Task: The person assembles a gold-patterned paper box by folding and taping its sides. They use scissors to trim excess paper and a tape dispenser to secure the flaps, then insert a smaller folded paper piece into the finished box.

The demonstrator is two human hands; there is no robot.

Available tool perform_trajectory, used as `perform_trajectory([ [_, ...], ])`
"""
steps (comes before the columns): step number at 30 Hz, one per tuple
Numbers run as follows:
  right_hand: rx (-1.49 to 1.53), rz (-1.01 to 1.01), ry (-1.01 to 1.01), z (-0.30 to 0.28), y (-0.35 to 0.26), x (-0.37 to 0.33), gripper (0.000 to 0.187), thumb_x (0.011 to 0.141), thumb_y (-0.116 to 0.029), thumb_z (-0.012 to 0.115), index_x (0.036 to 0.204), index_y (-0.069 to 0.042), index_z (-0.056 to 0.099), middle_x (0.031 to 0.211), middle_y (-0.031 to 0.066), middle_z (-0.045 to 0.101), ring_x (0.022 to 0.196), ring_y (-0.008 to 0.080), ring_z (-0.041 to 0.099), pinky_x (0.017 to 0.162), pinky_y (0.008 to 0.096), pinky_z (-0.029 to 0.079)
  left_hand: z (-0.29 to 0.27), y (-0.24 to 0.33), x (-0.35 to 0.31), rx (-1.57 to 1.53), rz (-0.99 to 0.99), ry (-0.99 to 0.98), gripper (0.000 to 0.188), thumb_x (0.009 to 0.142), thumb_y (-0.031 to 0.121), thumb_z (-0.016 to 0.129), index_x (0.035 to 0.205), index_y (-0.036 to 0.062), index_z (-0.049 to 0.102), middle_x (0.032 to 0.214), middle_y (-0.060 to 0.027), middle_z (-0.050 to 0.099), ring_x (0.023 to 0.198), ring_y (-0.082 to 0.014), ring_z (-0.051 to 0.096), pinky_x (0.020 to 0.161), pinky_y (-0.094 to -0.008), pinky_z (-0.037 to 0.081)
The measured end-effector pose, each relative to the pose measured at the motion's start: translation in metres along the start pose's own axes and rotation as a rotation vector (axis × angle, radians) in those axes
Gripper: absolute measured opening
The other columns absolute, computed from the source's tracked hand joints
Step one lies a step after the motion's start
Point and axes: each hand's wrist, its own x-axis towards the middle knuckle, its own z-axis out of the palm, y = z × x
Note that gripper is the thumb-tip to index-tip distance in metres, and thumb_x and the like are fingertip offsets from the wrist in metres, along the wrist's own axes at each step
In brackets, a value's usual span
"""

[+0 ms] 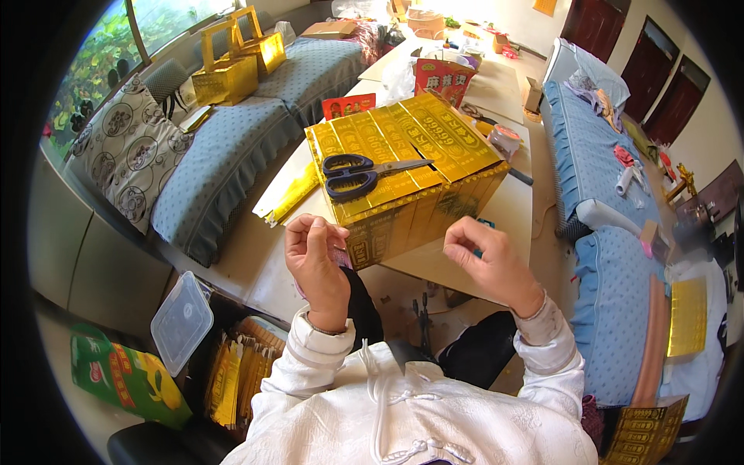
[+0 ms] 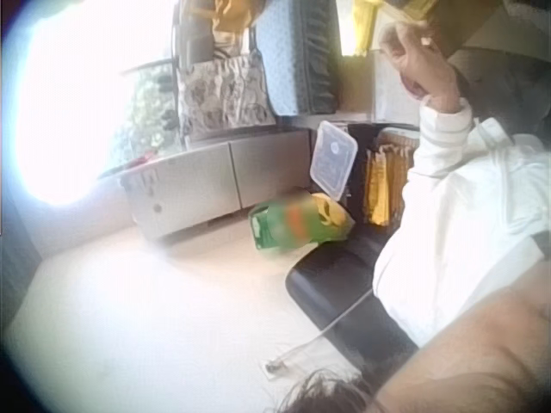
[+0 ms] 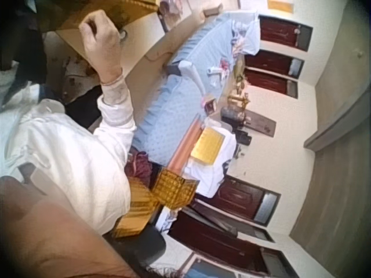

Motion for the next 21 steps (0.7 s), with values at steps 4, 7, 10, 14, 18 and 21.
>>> perform_trajectory([
  [4,0.034,-0.009,-0.086,-0.024,0.010,0.033,0.010,0.098,-0.010,0.069,0.098,-0.002,0.063,0.084,0.0085,0.066,0.078,0.0191,0.065,0.072,0.0326,0.051,-0.002,-0.005,-0.002,0.227,0.052,0.100,0.007,0.100,0.008,0.071,0.101,0.0047,0.064,0.091,-0.0062,0.071,0.080,-0.0128,0.066,0.074,-0.0242,0.052],
  [7,0.009,0.046,-0.176,-0.041,0.017,0.061,0.011,0.098,-0.012,0.068,0.101,-0.002,0.064,0.082,0.0043,0.063,0.077,0.0126,0.059,0.072,0.0297,0.049,-0.001,-0.017,0.001,0.146,0.073,0.120,0.008,0.100,0.006,0.072,0.099,0.0041,0.065,0.092,-0.0053,0.071,0.085,-0.0128,0.067,0.084,-0.0261,0.053],
  [10,0.044,0.069,-0.273,-0.046,0.036,0.089,0.013,0.097,-0.014,0.068,0.105,-0.003,0.066,0.083,0.0044,0.066,0.076,0.0130,0.061,0.072,0.0317,0.049,-0.001,-0.021,0.003,0.102,0.020,0.124,0.008,0.098,0.004,0.073,0.095,0.0043,0.065,0.099,-0.0060,0.071,0.092,-0.0138,0.066,0.090,-0.0290,0.053],
  [14,0.033,0.120,-0.444,-0.050,0.061,0.126,0.020,0.097,-0.013,0.068,0.113,-0.002,0.064,0.092,0.0065,0.071,0.085,0.0149,0.068,0.077,0.0320,0.053,-0.009,-0.029,0.006,0.113,-0.001,0.117,0.010,0.096,0.001,0.074,0.091,0.0053,0.065,0.104,-0.0050,0.068,0.095,-0.0129,0.062,0.092,-0.0285,0.051],
  [18,-0.037,0.226,-0.514,-0.048,0.066,0.143,0.022,0.098,-0.014,0.067,0.115,-0.001,0.063,0.096,0.0077,0.073,0.090,0.0169,0.072,0.082,0.0317,0.056,-0.013,-0.030,0.005,0.126,-0.093,0.123,0.012,0.095,0.001,0.074,0.090,0.0062,0.064,0.104,-0.0033,0.066,0.094,-0.0115,0.060,0.091,-0.0265,0.048],
  [21,-0.055,0.249,-0.552,-0.046,0.073,0.152,0.024,0.097,-0.015,0.069,0.114,0.001,0.063,0.097,0.0087,0.073,0.091,0.0174,0.073,0.081,0.0320,0.056,-0.011,-0.030,0.004,0.105,-0.143,0.129,0.013,0.096,0.001,0.074,0.090,0.0067,0.064,0.104,-0.0026,0.066,0.094,-0.0105,0.059,0.091,-0.0255,0.047],
])
